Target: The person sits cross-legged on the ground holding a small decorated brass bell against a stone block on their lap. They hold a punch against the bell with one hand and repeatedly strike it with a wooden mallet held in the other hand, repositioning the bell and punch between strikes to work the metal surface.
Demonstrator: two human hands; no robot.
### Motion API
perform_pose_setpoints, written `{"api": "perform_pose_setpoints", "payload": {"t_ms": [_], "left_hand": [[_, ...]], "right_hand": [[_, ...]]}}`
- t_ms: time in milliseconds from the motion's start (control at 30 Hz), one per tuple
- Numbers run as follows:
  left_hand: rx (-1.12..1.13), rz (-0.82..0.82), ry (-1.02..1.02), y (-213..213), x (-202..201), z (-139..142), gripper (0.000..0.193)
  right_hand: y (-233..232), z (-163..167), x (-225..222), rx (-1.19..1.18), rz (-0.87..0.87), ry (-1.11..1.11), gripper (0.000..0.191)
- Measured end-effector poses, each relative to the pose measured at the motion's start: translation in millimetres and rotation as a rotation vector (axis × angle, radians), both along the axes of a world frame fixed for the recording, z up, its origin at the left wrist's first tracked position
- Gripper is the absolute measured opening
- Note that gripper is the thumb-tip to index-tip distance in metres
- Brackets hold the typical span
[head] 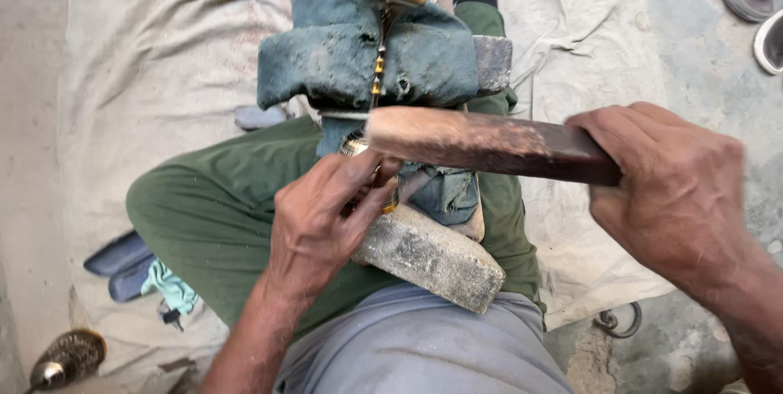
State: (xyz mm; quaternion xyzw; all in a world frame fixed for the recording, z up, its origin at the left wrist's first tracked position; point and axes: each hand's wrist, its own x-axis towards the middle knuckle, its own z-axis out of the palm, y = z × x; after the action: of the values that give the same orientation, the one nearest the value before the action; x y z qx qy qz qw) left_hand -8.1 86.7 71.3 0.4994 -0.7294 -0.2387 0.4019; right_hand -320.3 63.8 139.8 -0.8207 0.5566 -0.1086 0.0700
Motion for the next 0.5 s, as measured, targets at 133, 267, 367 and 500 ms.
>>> {"api": "perform_pose_setpoints", "payload": {"t_ms": [133,267,367,500], "left_hand": [[0.056,0.16,0.294,12,-9,-11,0.033],[0.104,0.235,0.363,18,-13,-23,0.035],[0.062,0.261,0.318,19,-15,-29,0.039],[-0.004,0.269,0.25,19,-16,-30,0.04]], "right_hand": [[-1,-1,2,0.049,-0.09,-0.287,0.027],[-8,14,13,-0.038,0.004,-0.179,0.027],[-13,29,28,-0.172,0.148,-0.022,0.031],[-17,49,47,-0.154,0.162,0.013,0.035]]}}
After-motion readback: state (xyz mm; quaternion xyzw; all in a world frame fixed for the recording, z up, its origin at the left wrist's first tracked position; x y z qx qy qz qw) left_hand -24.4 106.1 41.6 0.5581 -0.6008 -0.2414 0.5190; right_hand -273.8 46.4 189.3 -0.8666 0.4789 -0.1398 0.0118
